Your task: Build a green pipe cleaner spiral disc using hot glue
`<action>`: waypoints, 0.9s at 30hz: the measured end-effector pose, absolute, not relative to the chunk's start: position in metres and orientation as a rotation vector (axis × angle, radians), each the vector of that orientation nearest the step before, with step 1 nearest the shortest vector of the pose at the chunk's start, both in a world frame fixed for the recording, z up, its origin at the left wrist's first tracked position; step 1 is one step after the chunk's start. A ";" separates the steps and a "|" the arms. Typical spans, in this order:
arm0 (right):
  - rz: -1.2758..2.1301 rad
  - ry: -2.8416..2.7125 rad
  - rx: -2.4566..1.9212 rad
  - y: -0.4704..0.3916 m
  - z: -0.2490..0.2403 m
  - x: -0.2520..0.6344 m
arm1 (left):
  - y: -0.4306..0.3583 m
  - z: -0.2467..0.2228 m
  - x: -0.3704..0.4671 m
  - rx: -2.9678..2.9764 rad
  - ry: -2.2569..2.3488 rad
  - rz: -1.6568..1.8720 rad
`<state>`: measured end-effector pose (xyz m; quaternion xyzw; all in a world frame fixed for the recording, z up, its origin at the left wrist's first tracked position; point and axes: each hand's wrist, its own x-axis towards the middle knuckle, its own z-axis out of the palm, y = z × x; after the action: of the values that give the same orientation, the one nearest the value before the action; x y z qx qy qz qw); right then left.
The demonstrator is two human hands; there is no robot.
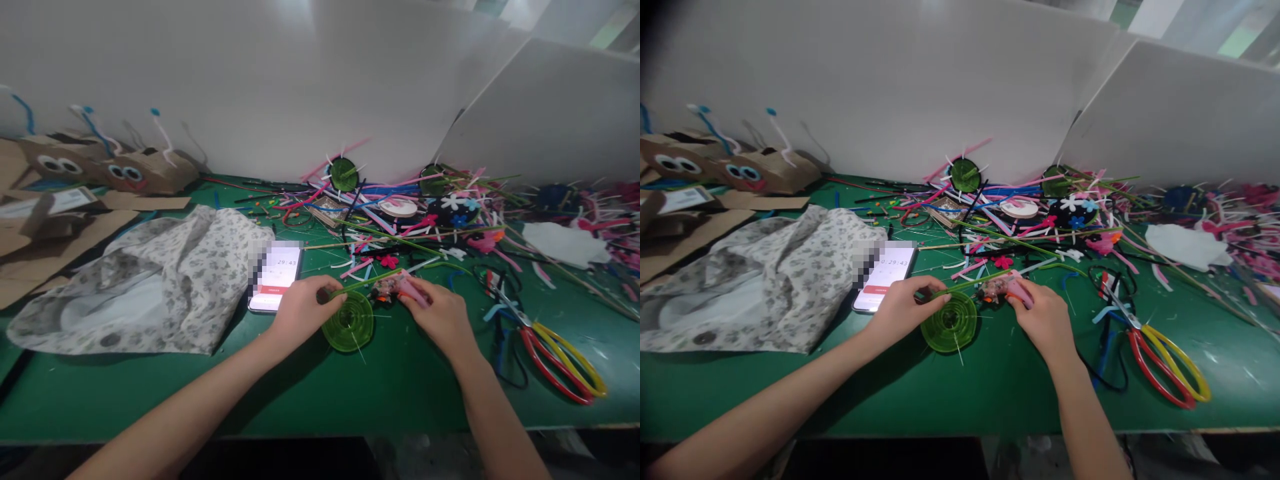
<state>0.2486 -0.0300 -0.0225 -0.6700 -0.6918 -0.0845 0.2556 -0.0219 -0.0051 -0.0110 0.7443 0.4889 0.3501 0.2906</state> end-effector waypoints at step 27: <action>-0.077 -1.815 -1.910 -0.032 -0.017 0.247 | -0.007 -0.007 -0.022 1.940 1.334 0.858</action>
<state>0.2472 -0.0319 -0.0169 -0.7017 -0.6666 -0.0282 0.2501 -0.0217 -0.0068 -0.0074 0.7354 0.5055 0.3253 0.3127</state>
